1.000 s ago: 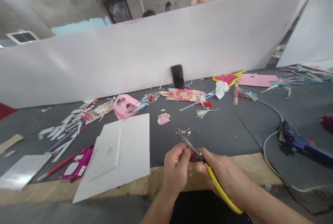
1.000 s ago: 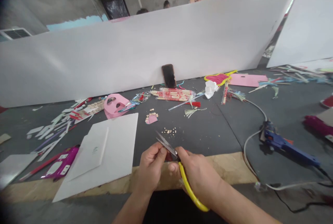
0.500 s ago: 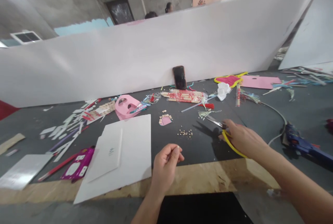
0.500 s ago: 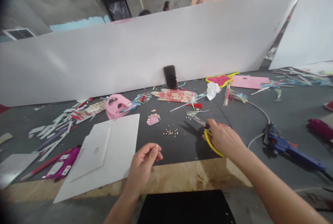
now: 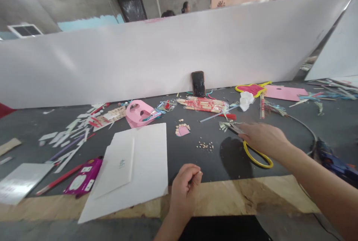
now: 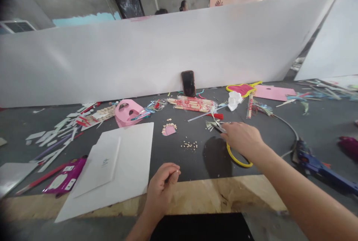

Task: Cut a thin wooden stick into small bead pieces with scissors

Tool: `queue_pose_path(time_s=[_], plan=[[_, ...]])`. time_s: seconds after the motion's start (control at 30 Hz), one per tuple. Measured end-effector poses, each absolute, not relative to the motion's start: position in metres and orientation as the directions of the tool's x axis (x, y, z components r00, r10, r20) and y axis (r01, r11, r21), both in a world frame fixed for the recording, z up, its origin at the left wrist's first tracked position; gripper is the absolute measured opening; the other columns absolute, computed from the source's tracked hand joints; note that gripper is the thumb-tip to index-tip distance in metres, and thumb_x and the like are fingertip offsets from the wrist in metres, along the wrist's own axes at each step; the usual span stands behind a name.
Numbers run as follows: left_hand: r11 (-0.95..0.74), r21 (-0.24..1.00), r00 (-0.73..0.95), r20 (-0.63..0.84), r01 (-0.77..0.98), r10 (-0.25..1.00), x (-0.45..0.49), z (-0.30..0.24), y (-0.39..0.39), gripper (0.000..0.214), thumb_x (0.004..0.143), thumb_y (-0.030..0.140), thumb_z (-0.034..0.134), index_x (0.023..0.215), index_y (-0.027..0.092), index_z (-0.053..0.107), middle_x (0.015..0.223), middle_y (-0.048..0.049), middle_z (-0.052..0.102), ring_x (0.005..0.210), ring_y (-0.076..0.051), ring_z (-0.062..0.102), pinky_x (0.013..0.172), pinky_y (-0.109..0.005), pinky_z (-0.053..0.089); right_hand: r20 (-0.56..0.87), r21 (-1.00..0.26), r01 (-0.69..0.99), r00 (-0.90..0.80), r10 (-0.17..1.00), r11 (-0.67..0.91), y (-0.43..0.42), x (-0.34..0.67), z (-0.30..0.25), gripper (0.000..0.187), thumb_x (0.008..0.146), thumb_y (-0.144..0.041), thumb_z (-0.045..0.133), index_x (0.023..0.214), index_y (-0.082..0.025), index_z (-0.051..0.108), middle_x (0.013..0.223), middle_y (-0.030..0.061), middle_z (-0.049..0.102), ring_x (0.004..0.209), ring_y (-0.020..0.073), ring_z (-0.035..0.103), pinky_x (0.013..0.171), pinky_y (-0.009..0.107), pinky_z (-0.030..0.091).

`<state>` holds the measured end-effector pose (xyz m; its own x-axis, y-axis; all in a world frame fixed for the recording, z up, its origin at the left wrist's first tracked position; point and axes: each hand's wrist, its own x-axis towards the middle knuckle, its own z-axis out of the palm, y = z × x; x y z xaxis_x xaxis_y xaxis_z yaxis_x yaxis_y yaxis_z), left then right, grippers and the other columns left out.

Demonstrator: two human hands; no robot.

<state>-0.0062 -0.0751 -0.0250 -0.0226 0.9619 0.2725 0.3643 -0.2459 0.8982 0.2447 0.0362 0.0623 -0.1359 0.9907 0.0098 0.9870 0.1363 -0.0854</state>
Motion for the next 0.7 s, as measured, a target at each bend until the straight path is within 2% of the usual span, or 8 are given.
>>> queue_pose_path(time_s=[0.03, 0.1, 0.2, 0.27, 0.33, 0.7], plan=[[-0.244, 0.905, -0.023, 0.268, 0.349, 0.963, -0.007, -0.026, -0.076, 0.021, 0.09, 0.027, 0.048, 0.081, 0.017, 0.064, 0.09, -0.0085, 0.067, 0.082, -0.018, 0.064, 0.073, -0.027, 0.052, -0.002, -0.103, 0.974, -0.201, 0.98, 0.2, 0.039, 0.231, 0.064, 0.017, 0.087, -0.028, 0.054, 0.096, -0.021, 0.067, 0.089, 0.0108, 0.07, 0.08, 0.0253, 0.066, 0.066, 0.033, 0.042], [-0.242, 0.915, -0.015, 0.26, 0.322, 0.965, -0.008, -0.026, -0.077, 0.022, 0.09, 0.027, 0.047, 0.08, 0.017, 0.064, 0.088, -0.0081, 0.066, 0.082, -0.018, 0.063, 0.071, -0.027, 0.051, -0.035, -0.154, 0.94, -0.313, 0.949, 0.304, 0.048, 0.201, 0.06, 0.016, 0.089, -0.027, 0.052, 0.097, -0.023, 0.065, 0.095, 0.0058, 0.07, 0.085, 0.0209, 0.065, 0.071, 0.03, 0.044], [-0.231, 0.926, 0.01, 0.239, 0.298, 0.971, -0.009, -0.024, -0.077, 0.023, 0.089, 0.027, 0.048, 0.076, 0.017, 0.063, 0.084, -0.0074, 0.066, 0.079, -0.017, 0.063, 0.068, -0.025, 0.05, -0.066, -0.224, 0.905, -0.383, 0.921, 0.36, 0.068, 0.156, 0.044, 0.016, 0.092, -0.026, 0.051, 0.099, -0.022, 0.064, 0.1, 0.004, 0.067, 0.088, 0.0165, 0.063, 0.079, 0.029, 0.046], [-0.227, 0.93, 0.039, 0.225, 0.288, 0.973, -0.01, -0.023, -0.076, 0.023, 0.089, 0.026, 0.048, 0.075, 0.017, 0.064, 0.082, -0.0072, 0.065, 0.077, -0.017, 0.062, 0.066, -0.024, 0.048, -0.096, -0.253, 0.9, -0.388, 0.917, 0.355, 0.083, 0.134, 0.03, 0.023, 0.092, -0.033, 0.054, 0.108, -0.017, 0.06, 0.107, 0.0053, 0.063, 0.09, 0.0176, 0.062, 0.079, 0.037, 0.051], [-0.226, 0.934, 0.063, 0.216, 0.277, 0.974, -0.011, -0.022, -0.076, 0.023, 0.089, 0.024, 0.048, 0.074, 0.017, 0.064, 0.081, -0.0069, 0.064, 0.075, -0.016, 0.061, 0.066, -0.024, 0.047, -0.124, -0.267, 0.905, -0.372, 0.92, 0.33, 0.096, 0.119, 0.018, 0.028, 0.092, -0.035, 0.055, 0.114, -0.017, 0.058, 0.113, 0.0065, 0.061, 0.093, 0.0187, 0.061, 0.08, 0.04, 0.052], [-0.242, 0.931, 0.096, 0.224, 0.275, 0.97, -0.009, -0.022, -0.073, 0.02, 0.088, 0.019, 0.049, 0.076, 0.017, 0.064, 0.081, -0.0067, 0.065, 0.077, -0.017, 0.06, 0.07, -0.026, 0.045, -0.203, -0.25, 0.938, -0.293, 0.934, 0.24, 0.113, 0.104, 0.005, 0.029, 0.092, -0.034, 0.055, 0.116, -0.018, 0.057, 0.117, 0.0071, 0.059, 0.096, 0.0196, 0.06, 0.081, 0.04, 0.052]])
